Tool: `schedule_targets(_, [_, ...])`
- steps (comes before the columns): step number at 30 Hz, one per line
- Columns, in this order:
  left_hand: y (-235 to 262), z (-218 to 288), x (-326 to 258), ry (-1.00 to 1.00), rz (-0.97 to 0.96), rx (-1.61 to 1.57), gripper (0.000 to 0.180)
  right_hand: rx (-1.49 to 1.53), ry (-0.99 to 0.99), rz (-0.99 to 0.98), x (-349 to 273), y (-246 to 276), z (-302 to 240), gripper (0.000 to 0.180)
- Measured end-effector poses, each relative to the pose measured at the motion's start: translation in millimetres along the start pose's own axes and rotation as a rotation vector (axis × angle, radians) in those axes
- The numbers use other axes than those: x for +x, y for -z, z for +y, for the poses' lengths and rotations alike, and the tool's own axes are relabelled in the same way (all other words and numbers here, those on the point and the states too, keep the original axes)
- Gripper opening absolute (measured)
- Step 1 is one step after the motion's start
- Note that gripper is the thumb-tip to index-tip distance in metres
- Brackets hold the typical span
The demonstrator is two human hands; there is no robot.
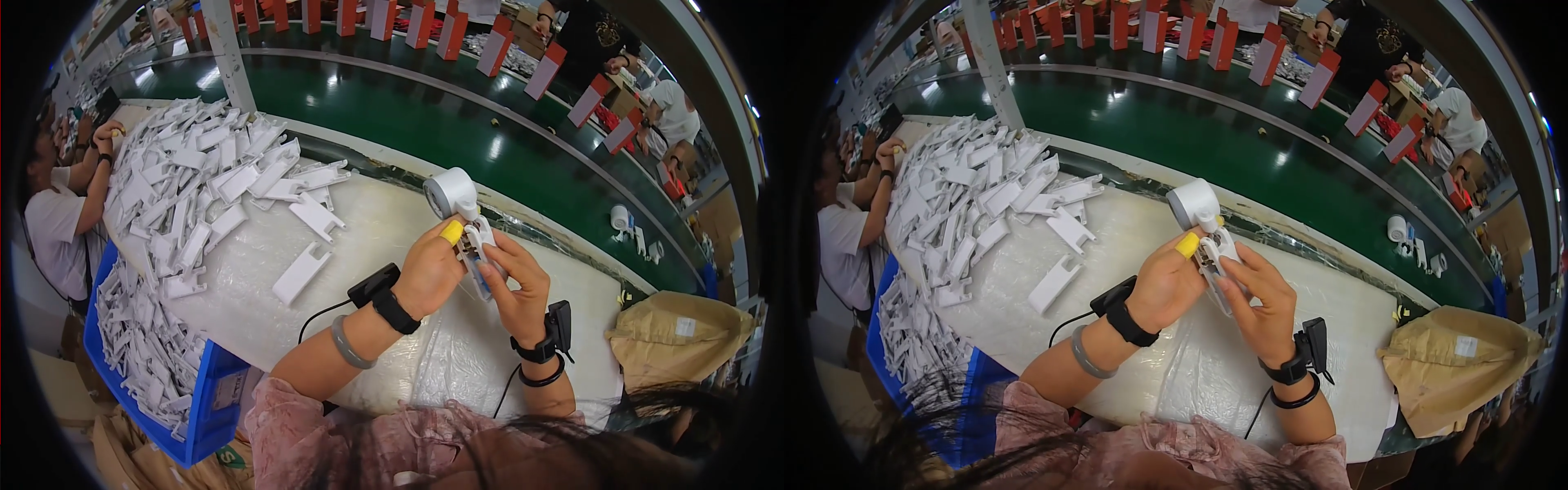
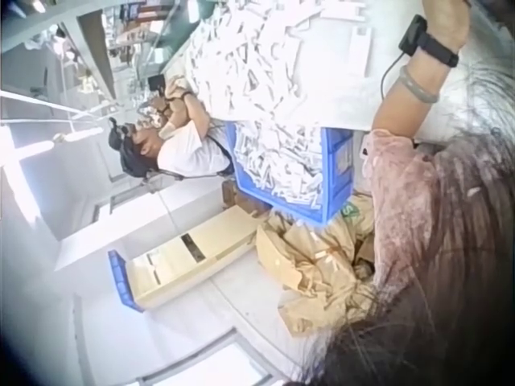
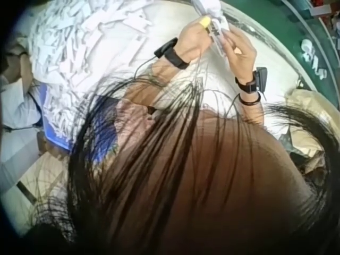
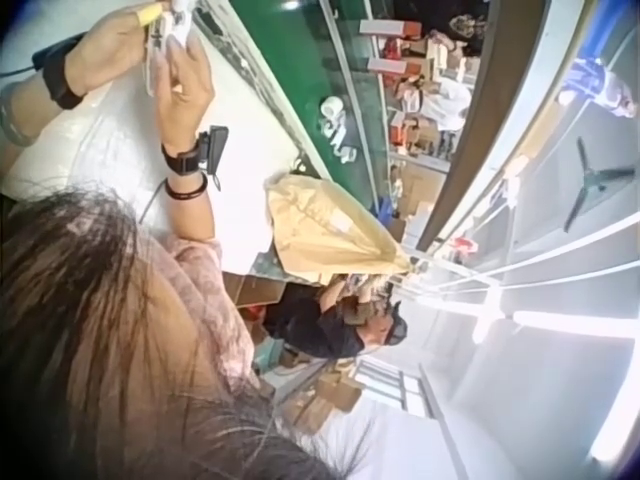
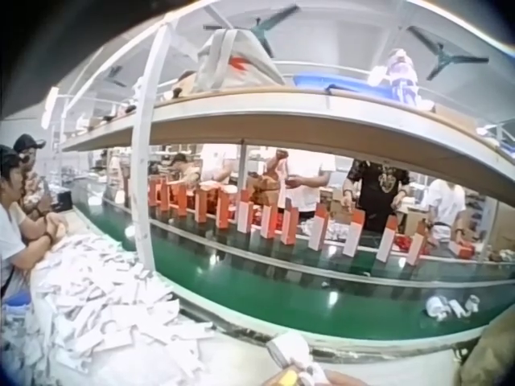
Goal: The person assembles a handheld fan by inserting a battery, applying a piece of tape to secure it, and fitting the plastic casing over the handle. Once assembled, the fan is placed on the conveyor belt and the process is repeated.
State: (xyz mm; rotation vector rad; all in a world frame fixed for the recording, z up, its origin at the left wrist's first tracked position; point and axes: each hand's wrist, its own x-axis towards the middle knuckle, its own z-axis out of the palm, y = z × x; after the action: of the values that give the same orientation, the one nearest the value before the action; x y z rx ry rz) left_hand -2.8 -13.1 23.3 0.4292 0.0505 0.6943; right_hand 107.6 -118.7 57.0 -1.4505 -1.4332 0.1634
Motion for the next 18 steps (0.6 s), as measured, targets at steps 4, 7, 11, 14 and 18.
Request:
schedule_targets(4, [1.3, 1.6, 0.4, -0.025, 0.017, 0.026, 0.031, 0.149, -0.073, 0.005, 0.1, 6.3, 13.4, 0.026])
schedule_targets(7, [1.9, 6.7, 0.7, -0.029, -0.004, 0.054, 0.040, 0.556, -0.390, 0.133, 10.6, 18.0, 15.8, 0.023])
schedule_targets(11, [-4.1, 9.5, 1.1, -0.024, 0.033, 0.088, 0.032, 0.123, -0.487, -0.096, 9.8, 43.8, 67.3, 0.023])
schedule_targets(14, [-1.6, 9.8, 0.3, 0.006, -0.007, 0.177, 0.042, -0.206, -0.294, -0.301, 6.6, 44.3, 69.3, 0.021])
schedule_targets(18, [0.3, 11.5, -1.6, 0.242, -0.180, 0.195, 0.045, 0.474, -0.397, -0.166, 18.7, 42.4, 55.9, 0.048])
